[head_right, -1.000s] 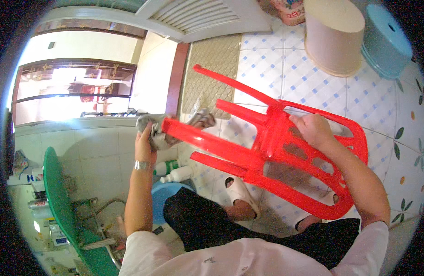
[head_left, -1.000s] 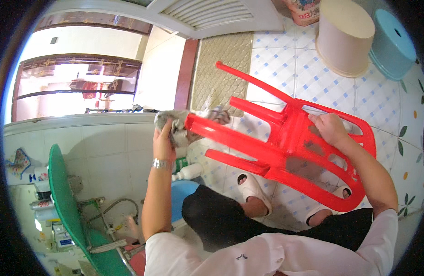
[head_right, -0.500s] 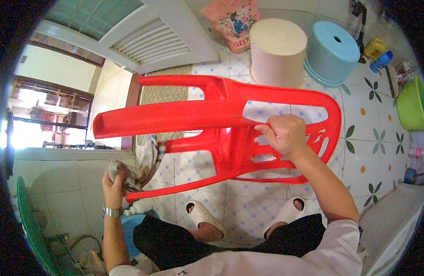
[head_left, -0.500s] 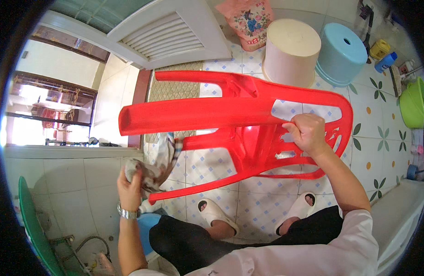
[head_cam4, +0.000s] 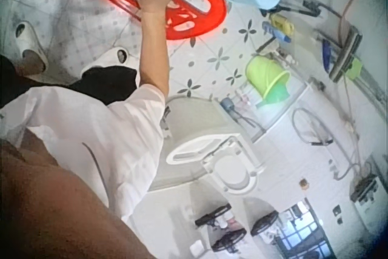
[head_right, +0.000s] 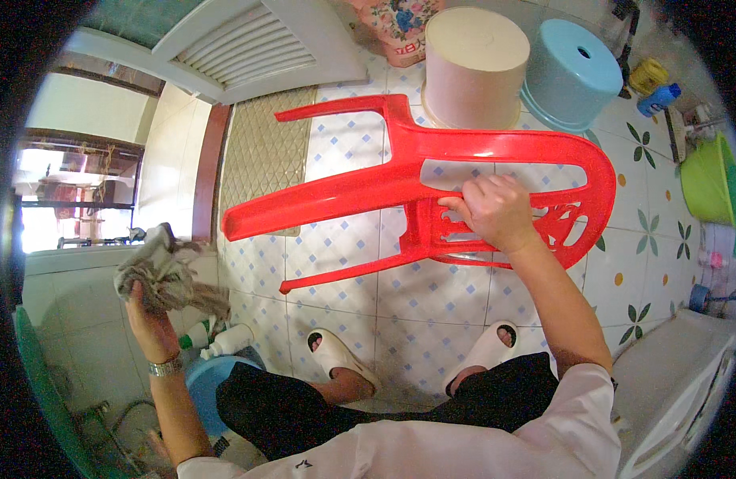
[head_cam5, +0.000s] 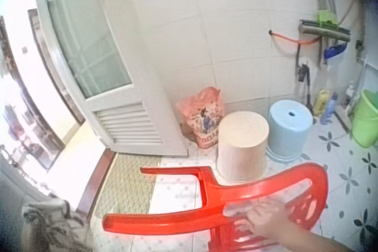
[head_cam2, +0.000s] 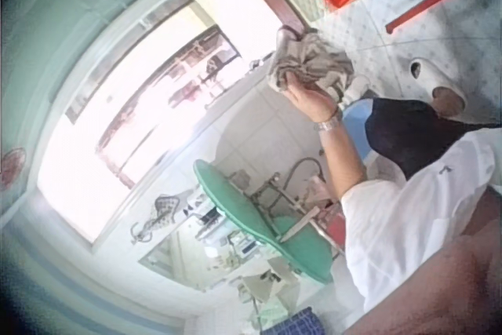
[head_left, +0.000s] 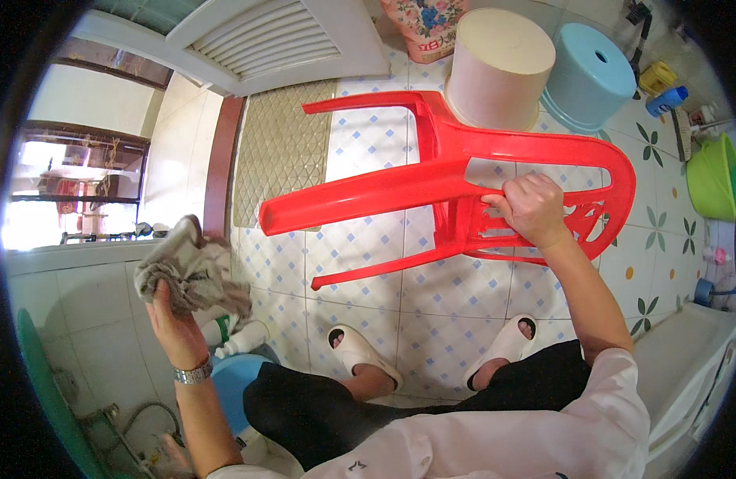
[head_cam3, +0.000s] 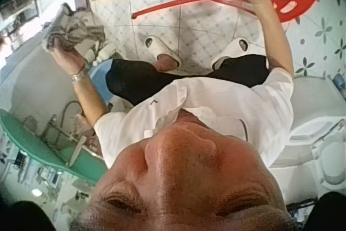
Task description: The person cleans a plastic stool with a cloth, rotating it by hand while wiping down its legs, underside, and seat.
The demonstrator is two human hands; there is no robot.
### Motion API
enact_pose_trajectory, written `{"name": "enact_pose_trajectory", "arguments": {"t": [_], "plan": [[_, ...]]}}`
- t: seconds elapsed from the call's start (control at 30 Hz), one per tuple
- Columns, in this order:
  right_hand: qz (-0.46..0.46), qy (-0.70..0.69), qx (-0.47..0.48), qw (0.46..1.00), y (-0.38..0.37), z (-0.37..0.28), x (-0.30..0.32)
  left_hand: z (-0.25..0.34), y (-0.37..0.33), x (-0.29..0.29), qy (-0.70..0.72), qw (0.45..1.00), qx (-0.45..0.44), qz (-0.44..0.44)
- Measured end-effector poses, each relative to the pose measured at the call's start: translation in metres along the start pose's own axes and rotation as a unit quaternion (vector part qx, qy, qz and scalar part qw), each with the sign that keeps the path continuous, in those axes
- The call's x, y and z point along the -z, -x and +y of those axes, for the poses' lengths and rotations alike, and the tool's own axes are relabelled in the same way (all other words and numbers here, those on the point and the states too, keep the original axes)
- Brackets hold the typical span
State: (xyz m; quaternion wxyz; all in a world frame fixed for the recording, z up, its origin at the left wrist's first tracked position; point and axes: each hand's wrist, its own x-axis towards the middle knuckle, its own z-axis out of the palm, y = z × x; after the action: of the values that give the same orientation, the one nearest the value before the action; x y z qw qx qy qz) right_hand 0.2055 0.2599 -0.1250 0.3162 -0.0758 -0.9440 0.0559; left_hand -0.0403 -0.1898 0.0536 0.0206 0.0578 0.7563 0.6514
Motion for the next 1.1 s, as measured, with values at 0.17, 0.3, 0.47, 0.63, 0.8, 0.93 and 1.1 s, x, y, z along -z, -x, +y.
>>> {"name": "enact_pose_trajectory", "arguments": {"t": [0.17,0.3,0.47,0.63,0.8,0.93,1.1], "plan": [[-0.019,-0.001,-0.025,0.999,0.01,-0.006,-0.009,0.034,0.012,-0.034,0.029,0.997,-0.067,-0.006],[-0.044,-0.001,-0.045,0.998,0.006,-0.012,-0.011,0.057,0.025,-0.054,0.041,0.981,-0.181,-0.046],[-0.038,-0.013,-0.078,0.996,0.012,-0.004,-0.013,0.073,0.059,-0.045,-0.05,0.968,-0.043,-0.242],[-0.047,-0.037,-0.083,0.995,0.006,-0.009,-0.012,0.027,0.097,-0.138,-0.258,0.732,0.044,-0.629],[-0.06,-0.057,-0.094,0.992,0.01,-0.003,-0.005,-0.047,0.143,-0.219,-0.024,0.816,0.247,-0.522],[-0.077,-0.089,-0.106,0.987,0.002,-0.007,-0.01,-0.102,0.16,-0.249,-0.114,0.817,0.136,-0.549],[-0.085,-0.074,-0.117,0.987,0.006,0.005,-0.01,-0.068,0.19,-0.234,-0.247,0.686,0.042,-0.683]]}}
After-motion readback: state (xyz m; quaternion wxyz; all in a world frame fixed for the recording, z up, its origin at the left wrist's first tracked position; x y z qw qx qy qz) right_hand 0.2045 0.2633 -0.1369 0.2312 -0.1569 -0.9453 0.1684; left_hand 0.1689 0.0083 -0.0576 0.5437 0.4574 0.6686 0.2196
